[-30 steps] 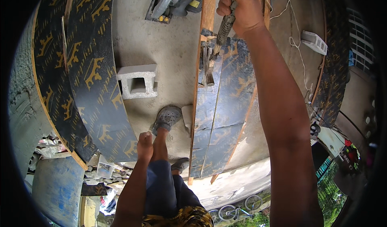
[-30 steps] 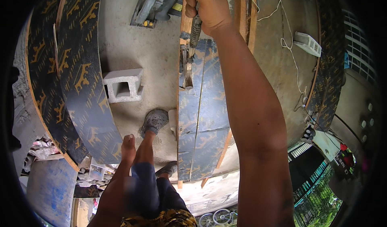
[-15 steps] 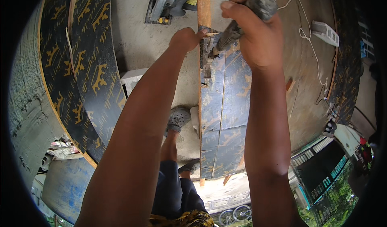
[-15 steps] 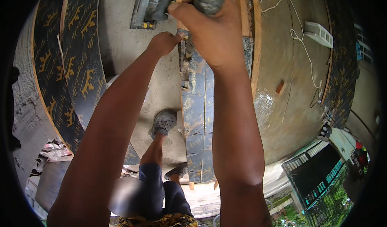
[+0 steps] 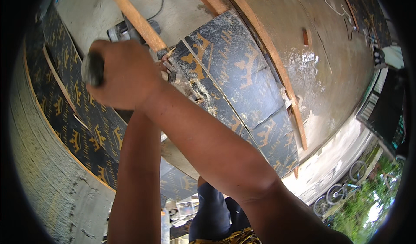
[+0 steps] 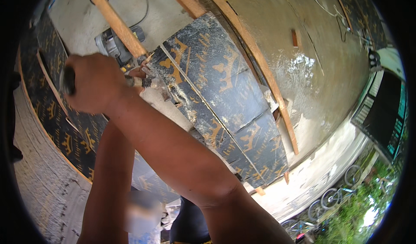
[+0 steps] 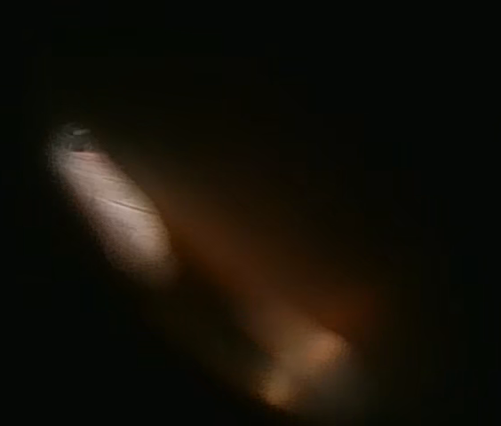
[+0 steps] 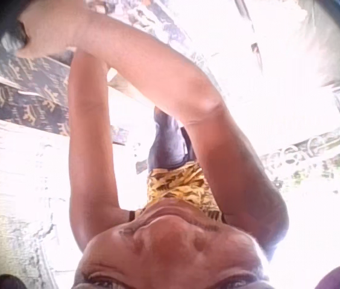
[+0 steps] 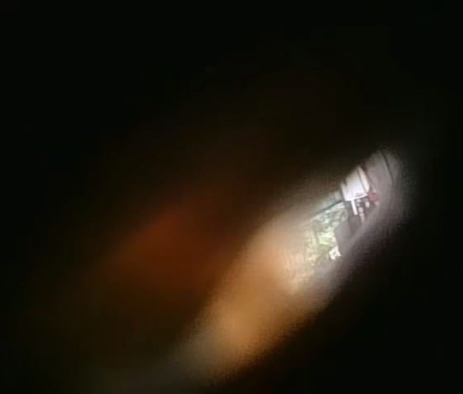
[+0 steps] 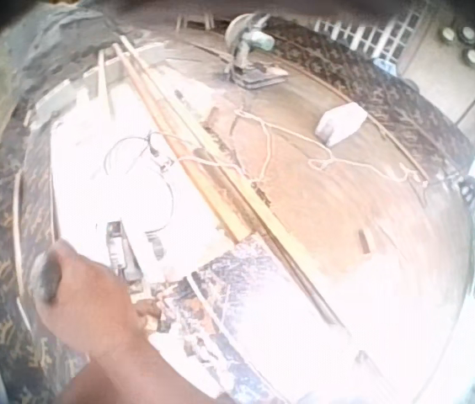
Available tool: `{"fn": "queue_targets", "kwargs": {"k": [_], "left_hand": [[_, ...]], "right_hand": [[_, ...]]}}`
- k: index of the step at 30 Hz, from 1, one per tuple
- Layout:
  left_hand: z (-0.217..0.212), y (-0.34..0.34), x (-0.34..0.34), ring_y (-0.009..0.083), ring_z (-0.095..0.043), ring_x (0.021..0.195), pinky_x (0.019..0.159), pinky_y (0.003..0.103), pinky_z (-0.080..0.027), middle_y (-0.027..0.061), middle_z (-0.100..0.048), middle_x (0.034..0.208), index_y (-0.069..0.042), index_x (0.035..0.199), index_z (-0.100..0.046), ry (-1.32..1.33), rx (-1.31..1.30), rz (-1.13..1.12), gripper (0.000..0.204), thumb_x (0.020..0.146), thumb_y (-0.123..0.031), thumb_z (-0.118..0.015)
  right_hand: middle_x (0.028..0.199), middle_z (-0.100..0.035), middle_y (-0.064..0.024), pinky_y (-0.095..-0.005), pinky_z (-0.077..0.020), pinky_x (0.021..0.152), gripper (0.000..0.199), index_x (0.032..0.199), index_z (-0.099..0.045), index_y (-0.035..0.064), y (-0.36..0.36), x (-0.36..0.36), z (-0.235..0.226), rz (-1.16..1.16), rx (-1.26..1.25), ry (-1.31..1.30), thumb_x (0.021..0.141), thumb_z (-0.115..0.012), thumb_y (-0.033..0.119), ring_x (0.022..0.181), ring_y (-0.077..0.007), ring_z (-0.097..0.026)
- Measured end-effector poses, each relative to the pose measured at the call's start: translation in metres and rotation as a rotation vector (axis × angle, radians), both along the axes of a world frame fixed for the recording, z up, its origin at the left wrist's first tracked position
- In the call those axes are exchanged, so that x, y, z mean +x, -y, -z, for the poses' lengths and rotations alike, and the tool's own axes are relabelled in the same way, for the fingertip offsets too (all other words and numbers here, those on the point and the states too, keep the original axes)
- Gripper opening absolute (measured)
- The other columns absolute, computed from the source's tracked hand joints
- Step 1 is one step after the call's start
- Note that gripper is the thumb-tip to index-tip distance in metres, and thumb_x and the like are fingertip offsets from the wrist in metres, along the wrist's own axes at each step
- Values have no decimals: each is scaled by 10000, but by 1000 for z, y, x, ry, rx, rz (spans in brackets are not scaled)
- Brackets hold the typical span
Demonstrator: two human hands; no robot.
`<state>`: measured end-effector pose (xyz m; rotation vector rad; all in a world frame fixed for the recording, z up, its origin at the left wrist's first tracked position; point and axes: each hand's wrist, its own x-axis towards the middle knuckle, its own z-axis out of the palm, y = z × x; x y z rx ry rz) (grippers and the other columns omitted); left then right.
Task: The person selects nails from a container, hammers nails into a plywood sheet to attach wooden strips, uses a circular saw to cut a strip, and continues hammering nails to secure the strips. The person works on a concrete floor with construction debris nearby.
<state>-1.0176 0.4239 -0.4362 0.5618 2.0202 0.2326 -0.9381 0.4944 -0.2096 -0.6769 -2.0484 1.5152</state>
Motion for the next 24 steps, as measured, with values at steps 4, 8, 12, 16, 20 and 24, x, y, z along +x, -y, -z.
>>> {"fn": "queue_targets", "kwargs": {"k": [4,8,12,16,20,24], "left_hand": [[2,5,2,288,-745,1023,772,445,-604,223,-742,1086,1,1210,-711,88,5,-48,477,1039,-426,-581],[14,29,-9,311,-736,918,832,461,-565,226,-711,897,8,1092,-742,-207,72,-18,709,1042,-628,-433],[-13,16,13,234,-664,813,815,438,-540,122,-619,767,16,1068,-729,-49,34,-226,864,1031,-769,-372],[-41,44,57,163,-574,799,769,384,-503,10,-562,841,-5,1144,-681,227,140,-761,783,1008,-752,-490],[-62,100,93,137,-525,761,748,335,-446,-15,-552,859,-50,1145,-678,1051,283,-852,572,1035,-606,-604],[-93,111,169,159,-575,799,765,299,-470,17,-598,921,-49,1116,-654,750,137,-761,297,1121,-328,-554]], "right_hand": [[827,-693,-97,-449,-569,760,285,982,-698,130,41,42,1,-127,-9,-118,723,-781,218,831,-342,-728],[1052,-686,-47,-430,-507,932,264,946,-693,191,95,89,1,-257,50,-159,705,-797,209,1121,-289,-654],[1108,-612,-33,-457,-418,1031,263,939,-679,195,102,158,-19,-223,-57,-205,713,-814,195,1224,-291,-532],[1132,-606,-44,-512,-413,1056,324,977,-685,159,105,216,-52,-227,-109,-278,689,-832,154,1236,-325,-518],[1145,-608,-60,-577,-393,1095,361,995,-678,112,123,257,-85,-256,-208,-318,665,-825,102,1241,-350,-525],[1082,-615,-71,-650,-378,1113,346,993,-653,84,132,300,-101,-244,-298,-238,676,-791,87,1160,-352,-569]]}}
